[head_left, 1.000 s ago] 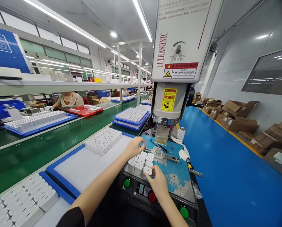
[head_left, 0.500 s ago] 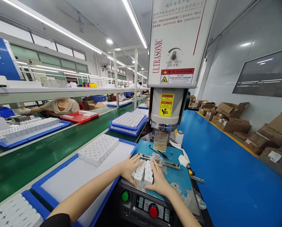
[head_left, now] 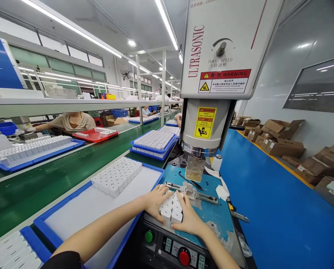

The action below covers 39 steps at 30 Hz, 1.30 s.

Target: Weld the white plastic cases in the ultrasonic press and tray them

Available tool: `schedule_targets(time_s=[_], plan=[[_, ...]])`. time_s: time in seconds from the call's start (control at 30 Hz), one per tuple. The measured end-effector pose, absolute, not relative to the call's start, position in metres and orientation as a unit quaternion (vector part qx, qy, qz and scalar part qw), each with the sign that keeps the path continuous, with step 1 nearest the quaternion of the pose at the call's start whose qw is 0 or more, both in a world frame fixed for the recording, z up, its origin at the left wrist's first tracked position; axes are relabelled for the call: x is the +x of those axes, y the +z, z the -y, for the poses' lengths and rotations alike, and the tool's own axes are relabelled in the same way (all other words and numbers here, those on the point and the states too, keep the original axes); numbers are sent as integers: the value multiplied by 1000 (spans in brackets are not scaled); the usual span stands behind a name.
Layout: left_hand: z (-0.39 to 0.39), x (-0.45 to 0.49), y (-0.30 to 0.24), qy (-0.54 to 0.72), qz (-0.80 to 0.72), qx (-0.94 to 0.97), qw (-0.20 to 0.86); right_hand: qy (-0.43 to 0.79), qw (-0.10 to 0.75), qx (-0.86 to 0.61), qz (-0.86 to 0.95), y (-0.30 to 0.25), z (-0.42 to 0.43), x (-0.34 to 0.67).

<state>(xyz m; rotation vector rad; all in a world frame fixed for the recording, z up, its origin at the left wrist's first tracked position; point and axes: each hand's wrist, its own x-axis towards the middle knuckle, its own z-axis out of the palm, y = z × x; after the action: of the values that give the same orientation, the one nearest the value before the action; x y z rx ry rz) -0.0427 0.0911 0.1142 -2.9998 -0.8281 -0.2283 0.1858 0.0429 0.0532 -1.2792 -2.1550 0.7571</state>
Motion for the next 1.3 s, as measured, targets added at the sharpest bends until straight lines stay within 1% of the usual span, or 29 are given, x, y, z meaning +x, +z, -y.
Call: schedule_targets(time_s=[0.1, 0.2, 0.37, 0.43, 0.5, 0.6, 0.77, 0.93, 1.03, 1.2, 1.3], plan=[[-91, -41, 117, -52, 278, -959, 15, 263, 265, -470, 800, 56, -43, 185], [-93, -42, 117, -41, 287, -957, 17, 275, 259, -469, 798, 59, -41, 186], [-93, -45, 119, -62, 282, -957, -25, 307, 242, -469, 792, 66, -35, 188], [-94, -46, 125, -37, 281, -958, -54, 312, 225, -475, 791, 70, -33, 189], [-96, -48, 132, 16, 284, -955, -79, 311, 210, -485, 790, 74, -31, 190], [-99, -51, 138, 70, 293, -949, -94, 294, 188, -502, 791, 81, -31, 190], [-101, -51, 127, 54, 295, -950, -87, 260, 158, -498, 812, 86, -38, 180], [-102, -48, 114, -5, 285, -957, -53, 259, 173, -493, 812, 81, -44, 175], [-103, -47, 114, -10, 280, -959, -48, 259, 193, -479, 816, 77, -46, 176], [-101, -44, 117, 18, 276, -957, -87, 265, 227, -466, 813, 70, -47, 177], [-99, -40, 118, 47, 295, -946, -122, 267, 223, -461, 816, 68, -47, 178]])
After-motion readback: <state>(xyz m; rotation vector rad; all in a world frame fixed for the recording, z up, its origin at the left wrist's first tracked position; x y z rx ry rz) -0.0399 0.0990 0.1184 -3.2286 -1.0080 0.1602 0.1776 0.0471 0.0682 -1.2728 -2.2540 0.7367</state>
